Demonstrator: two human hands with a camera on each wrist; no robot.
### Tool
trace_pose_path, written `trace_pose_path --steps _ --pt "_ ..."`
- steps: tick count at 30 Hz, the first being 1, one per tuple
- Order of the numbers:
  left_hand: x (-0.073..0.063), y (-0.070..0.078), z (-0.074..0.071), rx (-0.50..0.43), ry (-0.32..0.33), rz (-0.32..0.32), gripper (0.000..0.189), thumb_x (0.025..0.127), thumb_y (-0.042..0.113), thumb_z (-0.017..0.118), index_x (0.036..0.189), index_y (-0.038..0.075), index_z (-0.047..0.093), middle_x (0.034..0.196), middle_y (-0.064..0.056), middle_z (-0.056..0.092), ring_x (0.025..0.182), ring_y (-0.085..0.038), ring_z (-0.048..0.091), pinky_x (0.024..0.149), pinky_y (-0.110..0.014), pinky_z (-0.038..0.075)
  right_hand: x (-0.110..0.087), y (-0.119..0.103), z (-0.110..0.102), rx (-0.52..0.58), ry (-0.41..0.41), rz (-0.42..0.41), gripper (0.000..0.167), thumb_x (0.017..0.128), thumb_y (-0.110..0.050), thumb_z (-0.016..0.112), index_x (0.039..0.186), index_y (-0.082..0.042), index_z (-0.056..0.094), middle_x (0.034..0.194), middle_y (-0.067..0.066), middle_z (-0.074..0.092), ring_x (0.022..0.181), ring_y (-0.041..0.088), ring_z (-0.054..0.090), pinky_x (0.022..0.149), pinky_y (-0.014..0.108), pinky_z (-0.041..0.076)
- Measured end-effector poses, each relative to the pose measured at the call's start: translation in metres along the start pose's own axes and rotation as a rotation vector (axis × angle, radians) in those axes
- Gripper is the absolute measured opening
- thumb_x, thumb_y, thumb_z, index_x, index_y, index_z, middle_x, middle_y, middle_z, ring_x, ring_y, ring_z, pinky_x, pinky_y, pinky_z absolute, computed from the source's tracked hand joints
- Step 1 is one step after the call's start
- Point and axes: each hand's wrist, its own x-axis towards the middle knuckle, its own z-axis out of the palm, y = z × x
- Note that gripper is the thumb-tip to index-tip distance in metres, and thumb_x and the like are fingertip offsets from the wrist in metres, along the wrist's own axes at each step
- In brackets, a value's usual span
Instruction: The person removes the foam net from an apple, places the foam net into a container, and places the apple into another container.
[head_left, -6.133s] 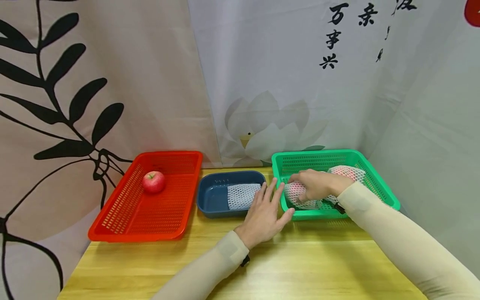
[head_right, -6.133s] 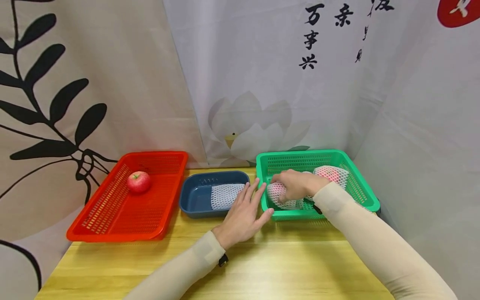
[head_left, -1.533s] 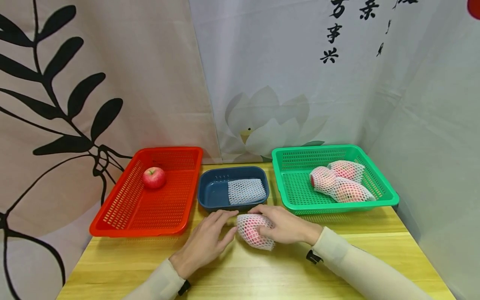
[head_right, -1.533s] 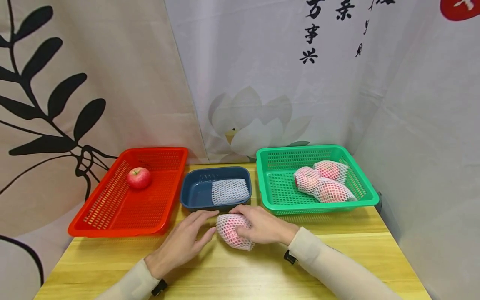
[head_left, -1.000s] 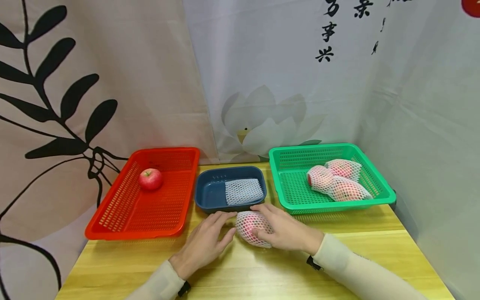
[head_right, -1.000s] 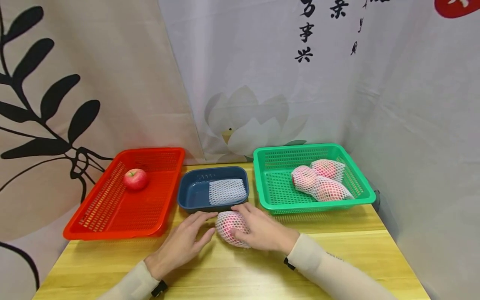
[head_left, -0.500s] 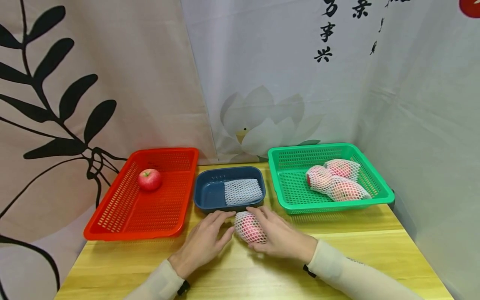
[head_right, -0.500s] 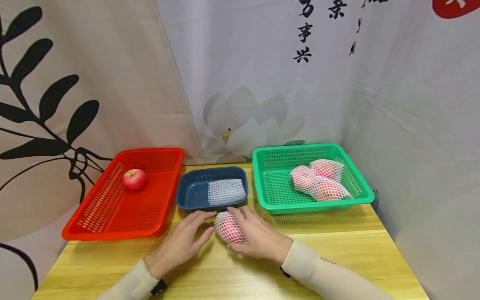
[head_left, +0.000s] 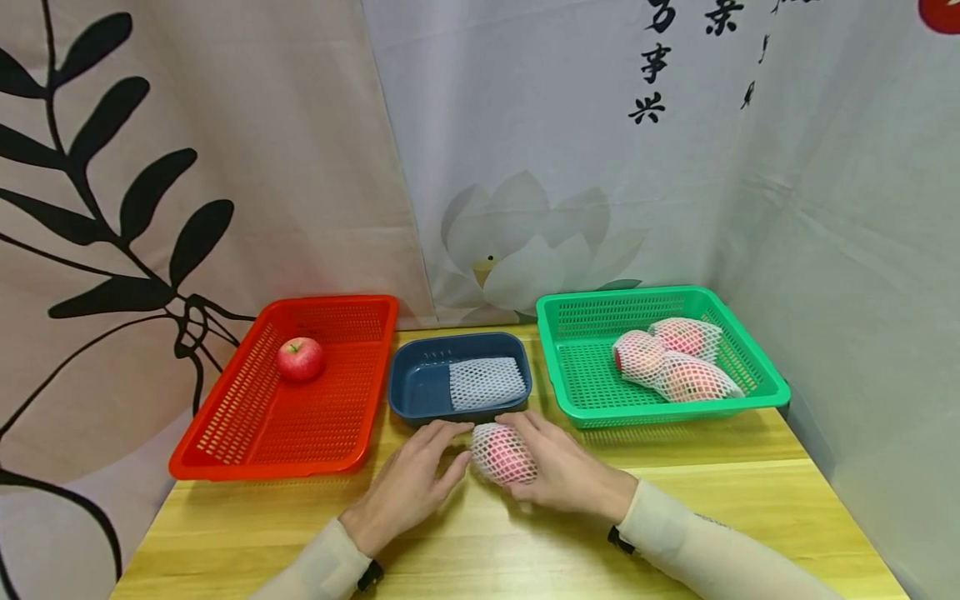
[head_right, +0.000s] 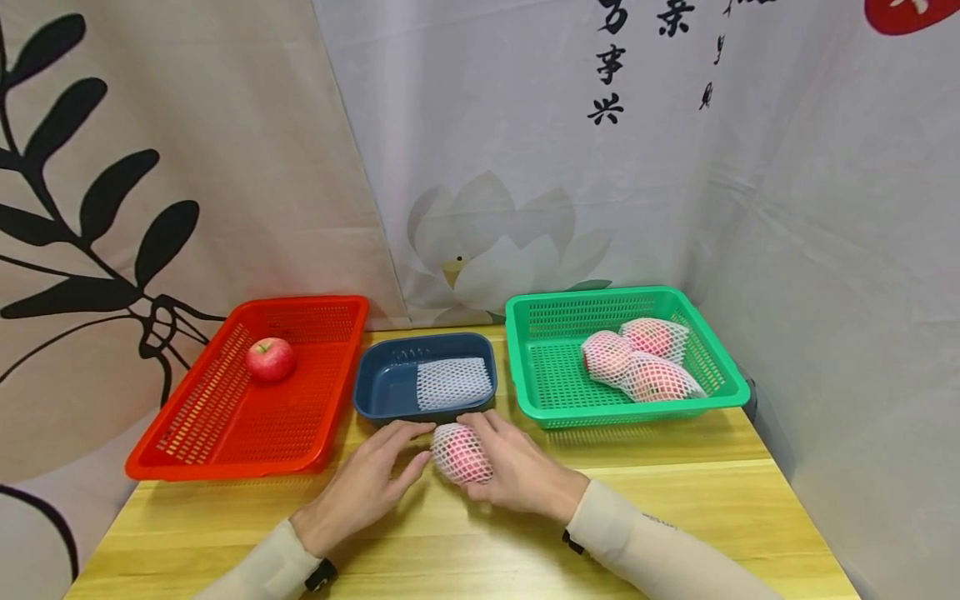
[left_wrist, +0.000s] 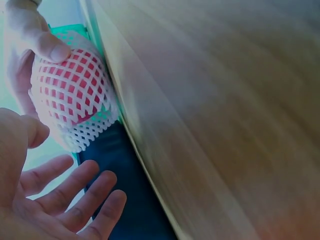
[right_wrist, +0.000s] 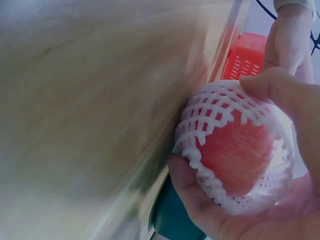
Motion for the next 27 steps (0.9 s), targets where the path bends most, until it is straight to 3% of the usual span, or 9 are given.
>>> trace_pose_path --steps 15,21,27 --pt "0.003 -0.001 0.004 -0.023 0.055 0.028 0.031 0.114 0.026 0.079 0.145 0.02 0.077 0.141 0.0 0.078 0.131 -0.019 0.077 0.107 -0.043 0.07 0.0 0.0 -0.011 0.071 0.075 -0.02 0.099 0.084 -0.024 0.102 0.166 -0.005 0.05 0.156 0.014 0.068 0.134 0.025 0.075 0.114 0.047 0.068" --pt "0.004 0.0 0.006 -0.026 0.131 0.094 0.034 0.108 0.016 0.086 0.14 0.016 0.078 0.136 -0.003 0.079 0.127 -0.019 0.079 0.105 -0.04 0.071 -0.001 -0.001 -0.016 0.065 0.098 -0.053 0.097 0.083 -0.026 0.101 0.164 -0.006 0.052 0.153 0.012 0.069 0.131 0.024 0.074 0.112 0.046 0.069" --pt "0.008 0.001 0.006 -0.091 0.24 0.209 0.041 0.101 0.008 0.092 0.139 0.01 0.078 0.132 -0.005 0.08 0.123 -0.02 0.08 0.105 -0.034 0.07 -0.002 -0.001 -0.02 0.049 0.119 -0.096 0.095 0.084 -0.027 0.101 0.164 -0.006 0.054 0.151 0.011 0.069 0.129 0.022 0.074 0.11 0.043 0.069"
